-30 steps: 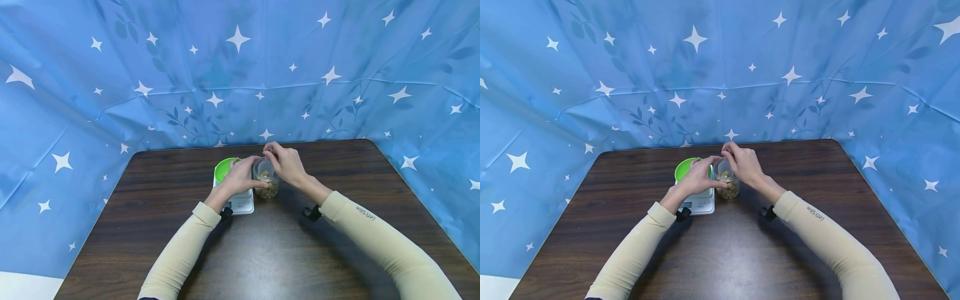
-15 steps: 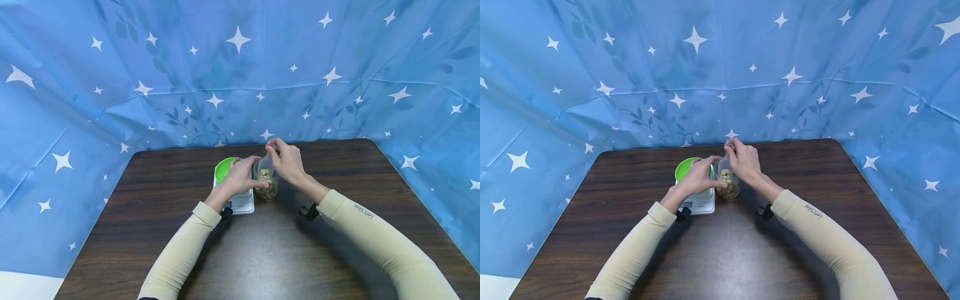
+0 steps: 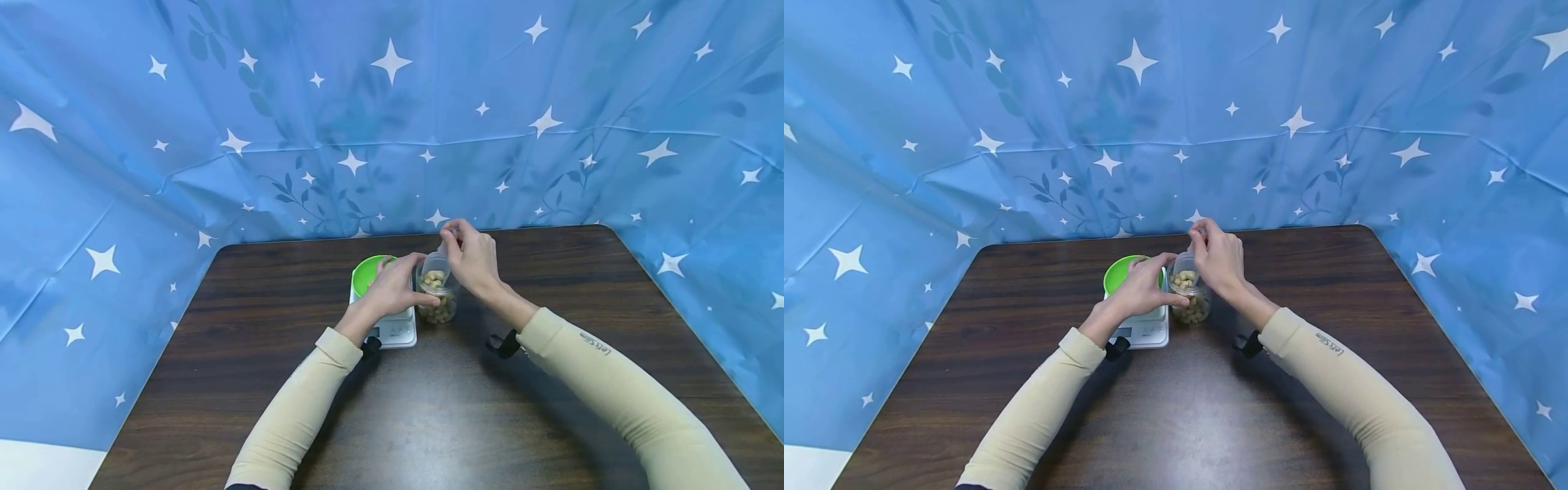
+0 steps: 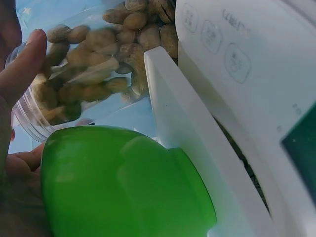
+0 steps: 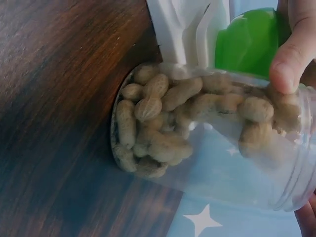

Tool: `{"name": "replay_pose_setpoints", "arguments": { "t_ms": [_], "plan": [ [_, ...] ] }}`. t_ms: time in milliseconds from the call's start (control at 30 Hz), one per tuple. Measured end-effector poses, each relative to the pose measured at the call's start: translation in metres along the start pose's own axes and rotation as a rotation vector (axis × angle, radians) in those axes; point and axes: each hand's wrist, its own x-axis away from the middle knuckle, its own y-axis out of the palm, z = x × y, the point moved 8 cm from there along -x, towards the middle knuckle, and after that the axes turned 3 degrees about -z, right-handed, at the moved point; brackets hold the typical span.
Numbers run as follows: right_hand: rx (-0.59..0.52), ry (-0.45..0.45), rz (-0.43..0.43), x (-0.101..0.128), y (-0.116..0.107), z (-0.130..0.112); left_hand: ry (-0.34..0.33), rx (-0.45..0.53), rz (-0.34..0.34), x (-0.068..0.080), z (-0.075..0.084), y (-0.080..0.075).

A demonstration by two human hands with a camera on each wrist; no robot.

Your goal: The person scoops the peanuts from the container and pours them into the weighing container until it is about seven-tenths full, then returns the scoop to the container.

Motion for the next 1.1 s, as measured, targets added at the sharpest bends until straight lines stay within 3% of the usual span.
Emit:
{"name": "replay_pose_setpoints", "arguments": {
  "t_ms": [167, 467, 700, 1100],
  "plan": [
    [-0.031, 0.072, 0.008, -0.004, -0.005, 0.002, -0.011, 0.004, 0.001, 0.000, 0.000, -0.001],
    [-0.008, 0.102, -0.089, 0.003, 0.006, 0.003, -0.010, 0.017, 0.010, 0.001, 0.000, 0.000],
    [-0.042, 0.185, -0.038, 0.001, -0.007, 0.010, -0.016, 0.011, 0.011, 0.001, 0.000, 0.000],
    [-0.164, 0.336, -0.030, 0.002, -0.010, 0.029, -0.032, 0.003, 0.009, 0.000, 0.000, 0.000]
  ]
}}
